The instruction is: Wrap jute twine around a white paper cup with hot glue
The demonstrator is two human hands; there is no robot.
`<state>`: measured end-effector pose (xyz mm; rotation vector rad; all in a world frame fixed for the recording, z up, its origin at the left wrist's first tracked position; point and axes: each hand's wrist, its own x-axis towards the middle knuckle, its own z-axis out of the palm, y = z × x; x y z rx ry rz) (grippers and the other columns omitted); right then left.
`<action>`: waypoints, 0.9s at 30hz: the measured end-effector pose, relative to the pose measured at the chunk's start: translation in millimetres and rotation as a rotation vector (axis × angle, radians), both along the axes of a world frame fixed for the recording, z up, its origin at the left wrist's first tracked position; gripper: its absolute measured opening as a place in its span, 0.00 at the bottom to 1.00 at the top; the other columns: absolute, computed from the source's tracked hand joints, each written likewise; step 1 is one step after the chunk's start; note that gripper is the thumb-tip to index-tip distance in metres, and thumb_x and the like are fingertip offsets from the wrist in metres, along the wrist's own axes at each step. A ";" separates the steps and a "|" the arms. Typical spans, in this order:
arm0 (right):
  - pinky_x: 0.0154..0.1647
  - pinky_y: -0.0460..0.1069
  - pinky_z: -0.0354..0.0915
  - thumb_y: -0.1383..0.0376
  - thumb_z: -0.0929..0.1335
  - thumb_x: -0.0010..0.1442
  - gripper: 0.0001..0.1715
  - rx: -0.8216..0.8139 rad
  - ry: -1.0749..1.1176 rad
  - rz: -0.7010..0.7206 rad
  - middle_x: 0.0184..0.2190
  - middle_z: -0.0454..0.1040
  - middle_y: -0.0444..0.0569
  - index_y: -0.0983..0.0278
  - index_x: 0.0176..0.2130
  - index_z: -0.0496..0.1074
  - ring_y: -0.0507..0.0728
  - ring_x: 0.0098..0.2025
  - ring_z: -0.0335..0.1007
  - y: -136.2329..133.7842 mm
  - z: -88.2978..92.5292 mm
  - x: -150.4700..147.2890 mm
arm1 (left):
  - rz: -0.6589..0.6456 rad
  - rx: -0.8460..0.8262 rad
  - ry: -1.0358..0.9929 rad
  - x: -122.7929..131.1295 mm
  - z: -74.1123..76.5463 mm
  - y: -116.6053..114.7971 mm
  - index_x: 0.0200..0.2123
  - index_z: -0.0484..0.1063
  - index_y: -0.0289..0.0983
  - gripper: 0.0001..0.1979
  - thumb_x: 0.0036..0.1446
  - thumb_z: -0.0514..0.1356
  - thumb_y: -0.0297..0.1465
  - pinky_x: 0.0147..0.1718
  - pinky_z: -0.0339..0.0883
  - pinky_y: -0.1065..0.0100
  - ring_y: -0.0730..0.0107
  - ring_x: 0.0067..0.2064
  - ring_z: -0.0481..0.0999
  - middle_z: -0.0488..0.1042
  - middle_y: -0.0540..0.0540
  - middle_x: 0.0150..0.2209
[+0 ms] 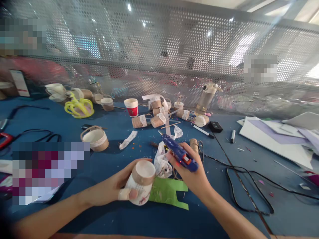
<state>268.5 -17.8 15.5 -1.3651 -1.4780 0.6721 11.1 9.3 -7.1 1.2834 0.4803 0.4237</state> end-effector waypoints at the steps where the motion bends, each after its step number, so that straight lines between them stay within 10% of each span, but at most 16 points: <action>1: 0.29 0.48 0.68 0.56 0.71 0.60 0.11 0.018 -0.118 0.019 0.27 0.74 0.44 0.59 0.34 0.69 0.56 0.29 0.73 4.0 1.3 5.2 | 0.000 0.021 0.031 -0.2 0.9 0.0 0.66 0.52 0.49 0.39 0.56 0.68 0.37 0.59 0.58 0.55 0.53 0.62 0.64 0.65 0.44 0.62; 4: 0.28 0.47 0.64 0.59 0.66 0.65 0.09 0.115 -0.639 0.070 0.25 0.73 0.42 0.60 0.34 0.64 0.53 0.25 0.69 22.5 5.2 19.9 | -0.021 0.103 0.093 0.3 4.3 -0.2 0.66 0.52 0.47 0.42 0.53 0.70 0.37 0.59 0.59 0.53 0.51 0.62 0.65 0.65 0.42 0.62; 9: 0.34 0.51 0.66 0.63 0.68 0.63 0.06 0.117 -0.870 0.089 0.32 0.76 0.50 0.64 0.38 0.68 0.59 0.33 0.73 86.0 14.7 39.9 | -0.090 0.171 0.111 2.3 6.4 -1.2 0.62 0.59 0.45 0.40 0.48 0.72 0.33 0.55 0.65 0.54 0.51 0.57 0.69 0.70 0.44 0.56; 17: 0.48 0.59 0.73 0.61 0.68 0.67 0.20 -0.026 -1.042 -0.025 0.54 0.72 0.53 0.65 0.56 0.69 0.60 0.49 0.74 187.7 -0.1 50.0 | -0.113 0.065 0.019 3.6 8.1 -2.6 0.61 0.61 0.43 0.38 0.47 0.72 0.32 0.55 0.64 0.55 0.52 0.57 0.70 0.71 0.43 0.54; 27: 0.48 0.59 0.73 0.61 0.69 0.67 0.20 -0.144 -1.121 -0.060 0.54 0.72 0.54 0.65 0.56 0.69 0.61 0.49 0.74 217.3 -28.3 57.4 | -0.112 0.107 0.031 3.4 7.3 -0.6 0.60 0.62 0.42 0.38 0.47 0.72 0.32 0.55 0.64 0.56 0.53 0.56 0.69 0.71 0.43 0.54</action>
